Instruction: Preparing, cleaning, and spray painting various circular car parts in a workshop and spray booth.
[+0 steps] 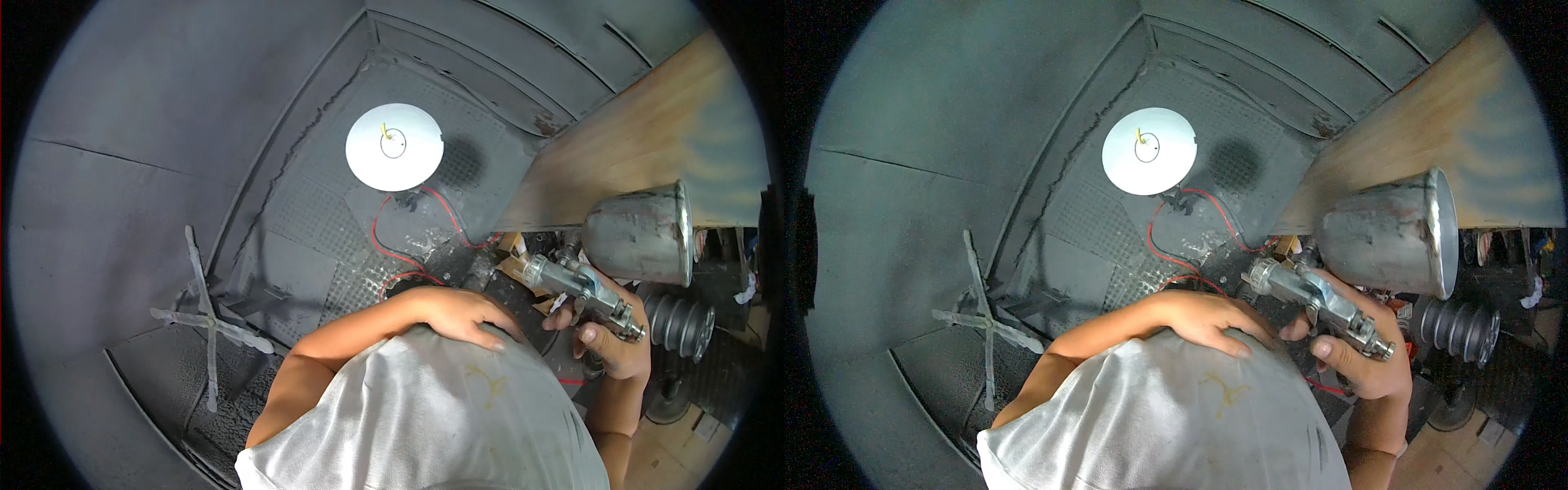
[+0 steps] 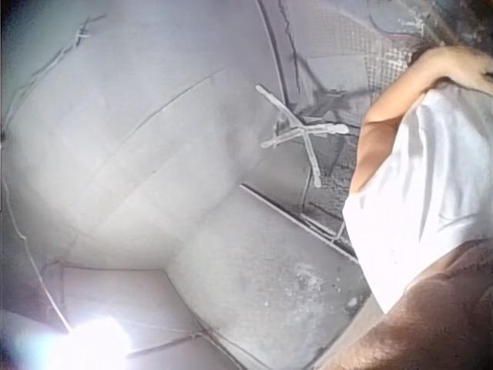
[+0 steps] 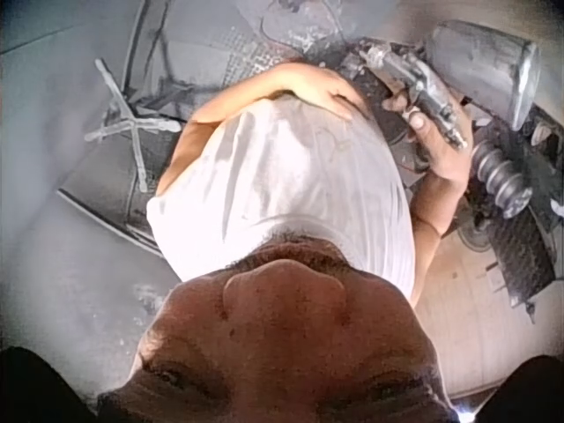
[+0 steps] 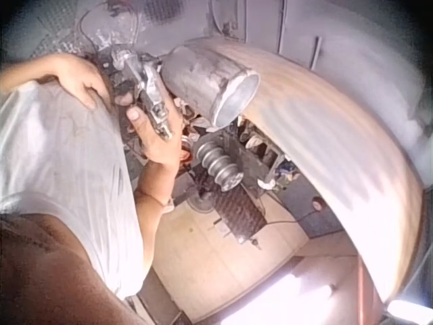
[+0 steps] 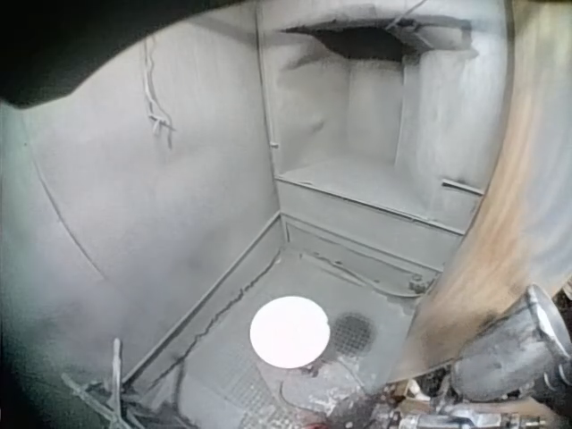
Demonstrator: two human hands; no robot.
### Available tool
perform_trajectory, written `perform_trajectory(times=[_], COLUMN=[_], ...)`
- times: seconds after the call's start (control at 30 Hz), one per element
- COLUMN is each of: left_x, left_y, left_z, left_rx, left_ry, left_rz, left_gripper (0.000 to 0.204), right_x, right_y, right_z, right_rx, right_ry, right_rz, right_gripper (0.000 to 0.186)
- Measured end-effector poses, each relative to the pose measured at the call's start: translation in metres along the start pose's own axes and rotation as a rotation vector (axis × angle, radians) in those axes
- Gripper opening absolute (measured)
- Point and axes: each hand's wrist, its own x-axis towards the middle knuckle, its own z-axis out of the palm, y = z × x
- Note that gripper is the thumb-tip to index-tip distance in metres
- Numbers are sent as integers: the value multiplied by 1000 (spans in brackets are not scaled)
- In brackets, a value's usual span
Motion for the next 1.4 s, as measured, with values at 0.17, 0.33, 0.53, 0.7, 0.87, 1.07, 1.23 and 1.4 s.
perform_trajectory(times=[0.17, 0.33, 0.53, 0.7, 0.87, 1.07, 1.23, 1.4], left_x=[-68, -114, -114, -113, -116, -109, -111, -120], left_y=[39, 49, 19, 12, 14, 25, -7, -15], left_z=[-53, -126, -190, -208, -212, -205, -200, -198], left_rx=[263, 690, 1125, 1320, 1303, 900, 1260, 1364], left_ry=[399, 1318, 1181, 1033, 957, 1122, 1089, 1177], left_rz=[-273, -407, -614, -711, -712, -623, -460, -415], left_gripper=[22, 13, 22, 21, 18, 14, 14, 13], right_x=[-8, -9, -10, -12, -13, -14, -14, -16], right_y=[9, 30, 36, 41, 50, 59, 53, 53], right_z=[0, -5, -14, -17, -20, -20, -15, -19], right_rx=[24, 30, 55, 85, 87, 104, 134, 140], right_ry=[78, 141, 95, 117, 143, 199, 177, 144], right_rz=[-18, -14, 25, 32, 28, 13, 8, 15], right_gripper=[89, 89, 88, 87, 88, 89, 84, 79])
